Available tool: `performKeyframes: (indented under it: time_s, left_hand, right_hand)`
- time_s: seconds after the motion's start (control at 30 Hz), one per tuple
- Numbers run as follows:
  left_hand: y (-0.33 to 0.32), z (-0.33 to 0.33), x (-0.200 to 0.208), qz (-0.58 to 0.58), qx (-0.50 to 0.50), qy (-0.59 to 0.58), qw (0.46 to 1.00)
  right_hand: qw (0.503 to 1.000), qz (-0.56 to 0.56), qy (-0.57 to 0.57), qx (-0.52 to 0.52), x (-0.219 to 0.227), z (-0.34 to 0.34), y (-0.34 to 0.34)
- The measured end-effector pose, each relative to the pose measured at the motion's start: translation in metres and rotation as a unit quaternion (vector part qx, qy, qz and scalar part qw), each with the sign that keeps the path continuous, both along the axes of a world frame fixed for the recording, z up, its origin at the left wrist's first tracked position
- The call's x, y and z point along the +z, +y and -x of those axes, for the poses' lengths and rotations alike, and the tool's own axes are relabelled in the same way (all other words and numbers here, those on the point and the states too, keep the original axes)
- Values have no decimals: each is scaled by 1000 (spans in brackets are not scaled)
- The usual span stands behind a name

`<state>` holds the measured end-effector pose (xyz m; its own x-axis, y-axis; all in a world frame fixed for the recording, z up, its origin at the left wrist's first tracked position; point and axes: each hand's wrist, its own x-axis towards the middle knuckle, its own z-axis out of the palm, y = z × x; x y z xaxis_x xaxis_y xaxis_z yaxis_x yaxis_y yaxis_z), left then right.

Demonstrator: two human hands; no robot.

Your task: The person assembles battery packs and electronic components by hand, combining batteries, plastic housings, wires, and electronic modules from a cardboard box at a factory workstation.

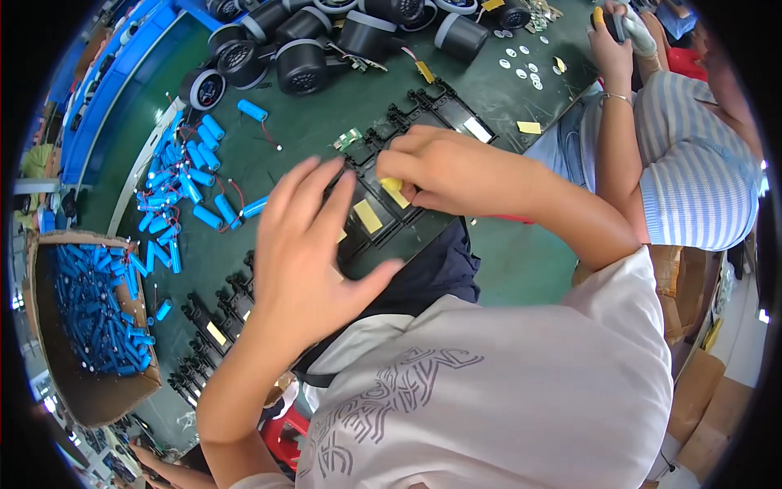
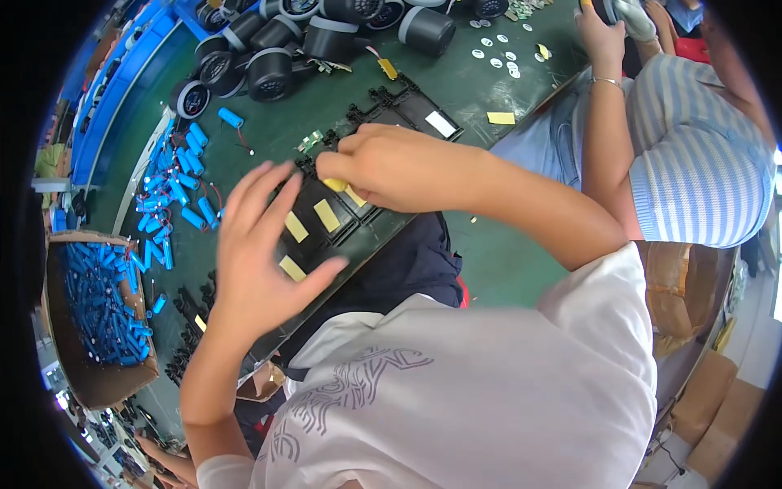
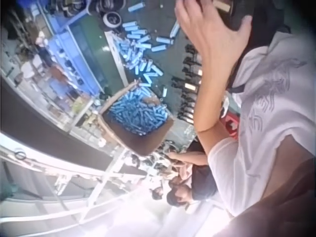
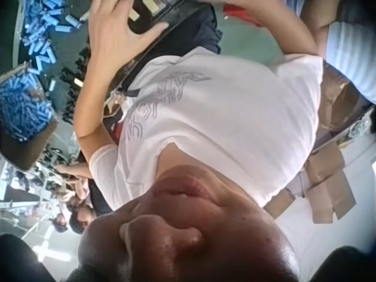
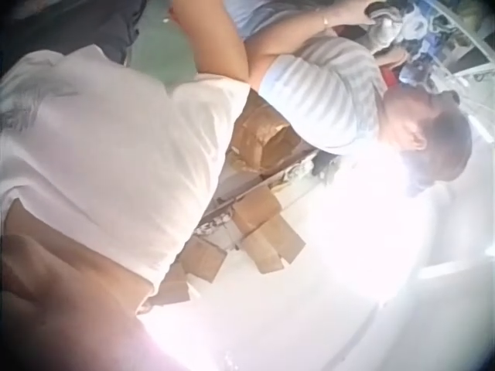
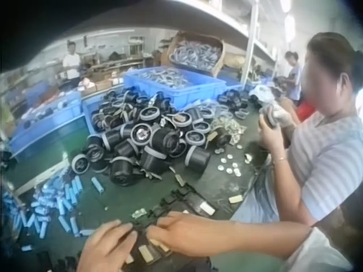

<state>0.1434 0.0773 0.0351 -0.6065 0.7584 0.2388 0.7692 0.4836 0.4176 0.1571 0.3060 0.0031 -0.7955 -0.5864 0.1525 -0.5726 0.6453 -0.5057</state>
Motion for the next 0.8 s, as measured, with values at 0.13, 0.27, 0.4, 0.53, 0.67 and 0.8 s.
performKeyframes:
  time_s: [0.13,0.27,0.4,0.53,0.67,0.8]
  left_hand:
    - [42,20,-29,23,24,-16,999]
    - [52,20,-36,13,28,-38,999]
    - [50,20,-35,1,32,-33,999]
    - [47,23,-33,-1,25,-24,999]
    - [8,14,0,-68,82,-34,994]
    - [-100,-24,38,-277,238,119,923]
  right_hand:
    - [998,25,48,32,-4,-3,1]
    - [999,-23,21,33,-6,-4,-1]
    - [985,151,-85,1,-25,6,1]
    - [812,491,-287,-130,-6,11,8]
    - [801,554,-208,-94,5,13,24]
    - [938,338,-68,-23,28,5,0]
